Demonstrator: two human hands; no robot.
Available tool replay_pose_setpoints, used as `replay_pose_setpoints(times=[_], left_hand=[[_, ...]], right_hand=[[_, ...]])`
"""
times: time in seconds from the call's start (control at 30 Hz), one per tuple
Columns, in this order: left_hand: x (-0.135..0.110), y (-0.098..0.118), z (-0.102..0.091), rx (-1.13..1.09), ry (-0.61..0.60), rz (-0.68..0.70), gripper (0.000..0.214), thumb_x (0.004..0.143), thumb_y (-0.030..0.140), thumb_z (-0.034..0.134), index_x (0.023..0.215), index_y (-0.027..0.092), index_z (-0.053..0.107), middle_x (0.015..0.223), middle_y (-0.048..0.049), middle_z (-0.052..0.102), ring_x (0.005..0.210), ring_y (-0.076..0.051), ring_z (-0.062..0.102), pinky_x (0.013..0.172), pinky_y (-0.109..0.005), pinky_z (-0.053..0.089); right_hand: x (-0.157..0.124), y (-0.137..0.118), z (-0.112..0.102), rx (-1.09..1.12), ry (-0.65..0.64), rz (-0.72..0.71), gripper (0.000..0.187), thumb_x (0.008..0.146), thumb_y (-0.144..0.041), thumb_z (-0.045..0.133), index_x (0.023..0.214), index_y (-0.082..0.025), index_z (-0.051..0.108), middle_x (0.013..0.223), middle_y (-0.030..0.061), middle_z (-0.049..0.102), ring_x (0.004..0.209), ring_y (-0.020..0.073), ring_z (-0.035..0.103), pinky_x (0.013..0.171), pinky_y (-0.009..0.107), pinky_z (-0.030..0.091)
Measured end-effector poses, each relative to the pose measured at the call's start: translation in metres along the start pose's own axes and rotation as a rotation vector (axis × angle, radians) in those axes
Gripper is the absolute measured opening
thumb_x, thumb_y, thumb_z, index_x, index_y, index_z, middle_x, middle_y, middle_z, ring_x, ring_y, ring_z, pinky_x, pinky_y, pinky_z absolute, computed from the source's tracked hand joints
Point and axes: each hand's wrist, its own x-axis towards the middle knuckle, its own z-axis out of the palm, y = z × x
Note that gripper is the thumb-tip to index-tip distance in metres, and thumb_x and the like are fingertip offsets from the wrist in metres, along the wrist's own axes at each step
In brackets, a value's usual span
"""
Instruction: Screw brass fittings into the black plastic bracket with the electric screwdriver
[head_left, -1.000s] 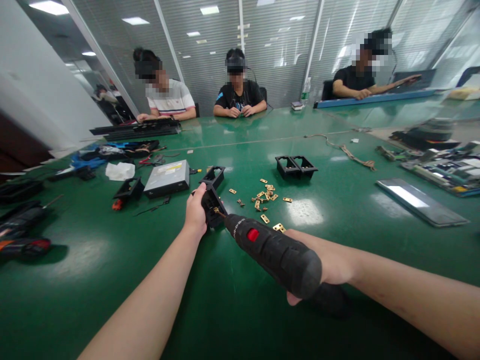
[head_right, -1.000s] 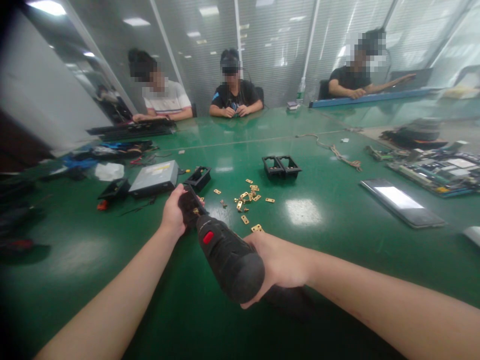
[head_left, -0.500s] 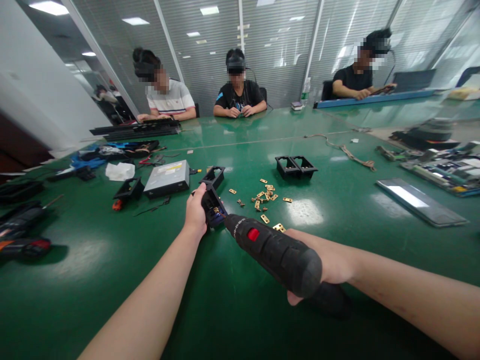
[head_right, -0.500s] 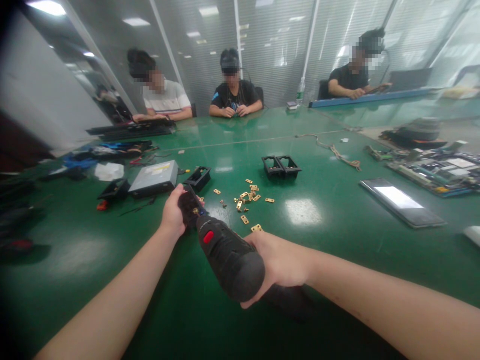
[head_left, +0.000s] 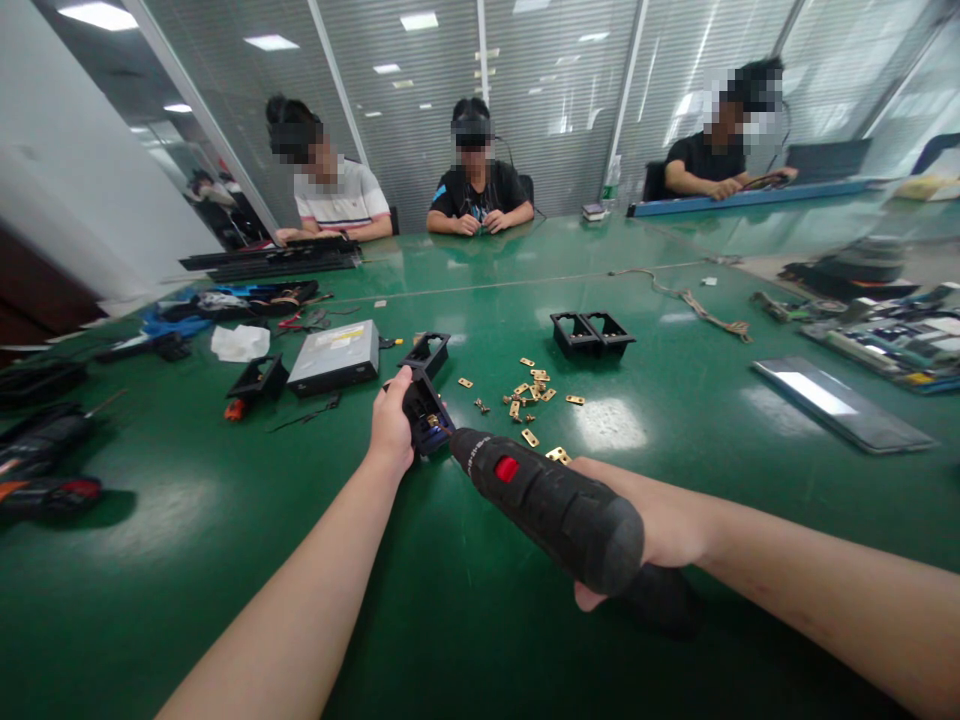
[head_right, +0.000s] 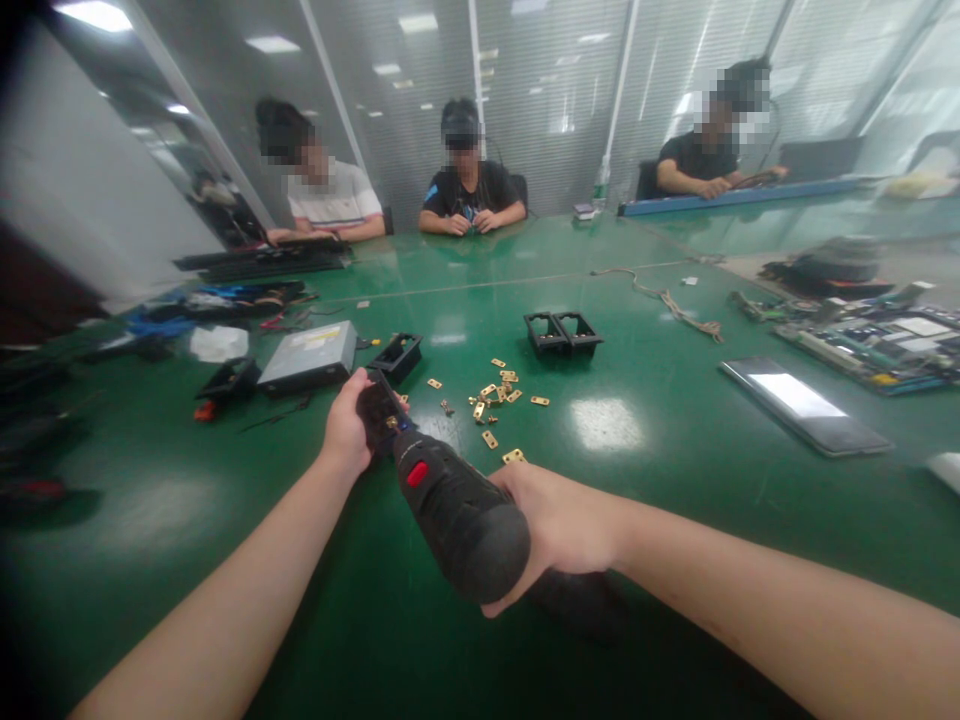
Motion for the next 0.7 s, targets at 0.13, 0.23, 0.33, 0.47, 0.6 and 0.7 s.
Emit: replay_pose_setpoints(times=[0.13, 0.23, 0.33, 0.47, 0.6, 0.7], left_hand=[[0.0011, -0.0012, -0.0018, 0.000, -0.011, 0.000, 0.040, 0.105, 0.062, 0.088, 0.109, 0.027, 0.068, 0.080, -0.0028, 0.079, 0.074, -0.031, 0.088, 0.069, -0.040, 0.076], [0.0027, -0.0030, -0.0032, -0.010, -0.017, 0.004, 0.047, 0.101, 0.065, 0.093, 0.109, 0.027, 0.067, 0.080, -0.0021, 0.079, 0.072, -0.031, 0.087, 0.068, -0.039, 0.075], [0.0041, -0.0046, -0.0040, -0.018, -0.019, 0.009, 0.048, 0.101, 0.066, 0.094, 0.108, 0.027, 0.066, 0.080, -0.0026, 0.078, 0.071, -0.031, 0.087, 0.066, -0.039, 0.074], [0.0058, -0.0064, -0.0046, -0.022, -0.016, 0.009, 0.045, 0.102, 0.064, 0.092, 0.108, 0.027, 0.067, 0.081, -0.0044, 0.079, 0.074, -0.032, 0.088, 0.066, -0.039, 0.073], [0.0075, -0.0077, -0.0061, -0.034, -0.026, 0.010, 0.048, 0.101, 0.066, 0.094, 0.109, 0.027, 0.066, 0.082, -0.0037, 0.079, 0.076, -0.033, 0.089, 0.068, -0.040, 0.074], [0.0084, -0.0083, -0.0071, -0.034, -0.032, 0.010, 0.050, 0.100, 0.066, 0.095, 0.110, 0.027, 0.066, 0.082, -0.0029, 0.079, 0.075, -0.032, 0.088, 0.069, -0.040, 0.074]], right_hand=[[0.0008, 0.0002, 0.0001, 0.006, -0.004, -0.007, 0.054, 0.043, -0.028, 0.130, 0.083, -0.023, 0.093, 0.080, -0.0060, 0.083, 0.077, 0.0213, 0.071, 0.074, 0.031, 0.056], [0.0013, 0.0016, -0.0005, 0.002, -0.016, -0.016, 0.051, 0.046, -0.028, 0.129, 0.084, -0.023, 0.094, 0.079, -0.0059, 0.083, 0.076, 0.0208, 0.070, 0.073, 0.030, 0.055], [0.0021, 0.0032, -0.0011, -0.008, -0.019, -0.043, 0.050, 0.047, -0.028, 0.128, 0.083, -0.022, 0.094, 0.080, -0.0052, 0.084, 0.075, 0.0213, 0.070, 0.072, 0.031, 0.055], [0.0021, 0.0021, -0.0010, -0.016, -0.027, -0.031, 0.053, 0.046, -0.028, 0.129, 0.085, -0.023, 0.094, 0.085, -0.0031, 0.087, 0.079, 0.0245, 0.076, 0.078, 0.034, 0.060], [0.0012, 0.0003, -0.0007, -0.004, -0.026, -0.017, 0.053, 0.044, -0.029, 0.129, 0.084, -0.023, 0.094, 0.083, -0.0035, 0.086, 0.079, 0.0240, 0.075, 0.079, 0.034, 0.060], [0.0015, 0.0018, -0.0010, -0.013, -0.015, -0.020, 0.055, 0.044, -0.032, 0.130, 0.083, -0.023, 0.092, 0.081, -0.0036, 0.085, 0.077, 0.0228, 0.073, 0.073, 0.032, 0.056]])
